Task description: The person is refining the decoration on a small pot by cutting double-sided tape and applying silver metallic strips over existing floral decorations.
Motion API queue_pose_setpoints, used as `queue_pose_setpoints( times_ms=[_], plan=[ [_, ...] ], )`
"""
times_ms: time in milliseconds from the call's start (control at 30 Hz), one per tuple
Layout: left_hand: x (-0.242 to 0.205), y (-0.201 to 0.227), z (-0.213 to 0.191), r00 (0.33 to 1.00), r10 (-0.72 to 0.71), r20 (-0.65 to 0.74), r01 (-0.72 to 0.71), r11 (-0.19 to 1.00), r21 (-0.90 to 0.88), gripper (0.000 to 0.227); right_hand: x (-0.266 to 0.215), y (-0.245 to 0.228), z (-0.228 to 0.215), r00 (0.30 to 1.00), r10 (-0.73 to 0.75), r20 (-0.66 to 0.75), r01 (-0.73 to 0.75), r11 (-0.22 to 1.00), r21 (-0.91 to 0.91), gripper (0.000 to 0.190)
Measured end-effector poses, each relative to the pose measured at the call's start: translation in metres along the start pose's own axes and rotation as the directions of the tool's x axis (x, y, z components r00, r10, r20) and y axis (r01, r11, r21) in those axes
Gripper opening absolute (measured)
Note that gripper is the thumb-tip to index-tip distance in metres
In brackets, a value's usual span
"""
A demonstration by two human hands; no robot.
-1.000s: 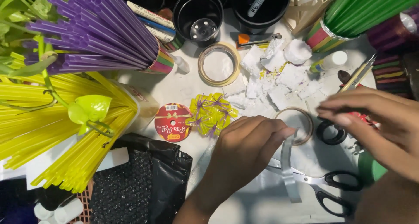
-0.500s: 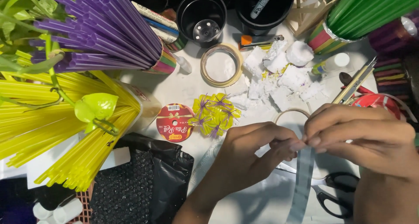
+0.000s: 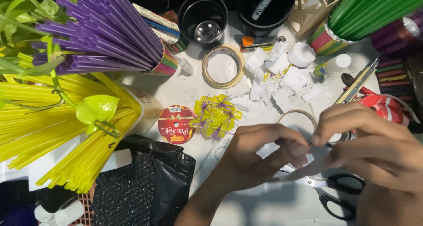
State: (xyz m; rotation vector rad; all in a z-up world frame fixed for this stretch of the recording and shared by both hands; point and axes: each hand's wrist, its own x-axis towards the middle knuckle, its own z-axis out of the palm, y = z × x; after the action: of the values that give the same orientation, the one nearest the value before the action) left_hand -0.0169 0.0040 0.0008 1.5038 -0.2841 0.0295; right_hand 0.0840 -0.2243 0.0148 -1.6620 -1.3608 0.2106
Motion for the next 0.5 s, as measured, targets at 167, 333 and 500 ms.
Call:
queue_pose_setpoints(
  times_ms=[167, 333, 500],
  plan=[
    [0.004, 0.002, -0.003, 0.979, -0.196, -0.056, 0.153, 0.887, -0.435, 0.058, -0.041, 0.019, -0.001, 0.932, 0.274, -0.236, -0.226, 0.951, 0.209, 0.005],
    [0.005, -0.004, -0.007, 0.982, -0.140, -0.129, 0.040, 0.815, -0.579, 0.049, -0.060, 0.027, -0.002, 0.866, 0.341, -0.366, -0.279, 0.937, 0.211, 0.012],
    [0.001, 0.004, -0.009, 0.973, -0.119, -0.197, -0.015, 0.822, -0.569, 0.059, -0.069, 0.031, -0.001, 0.811, 0.387, -0.439, -0.356, 0.921, 0.155, 0.012]
  ],
)
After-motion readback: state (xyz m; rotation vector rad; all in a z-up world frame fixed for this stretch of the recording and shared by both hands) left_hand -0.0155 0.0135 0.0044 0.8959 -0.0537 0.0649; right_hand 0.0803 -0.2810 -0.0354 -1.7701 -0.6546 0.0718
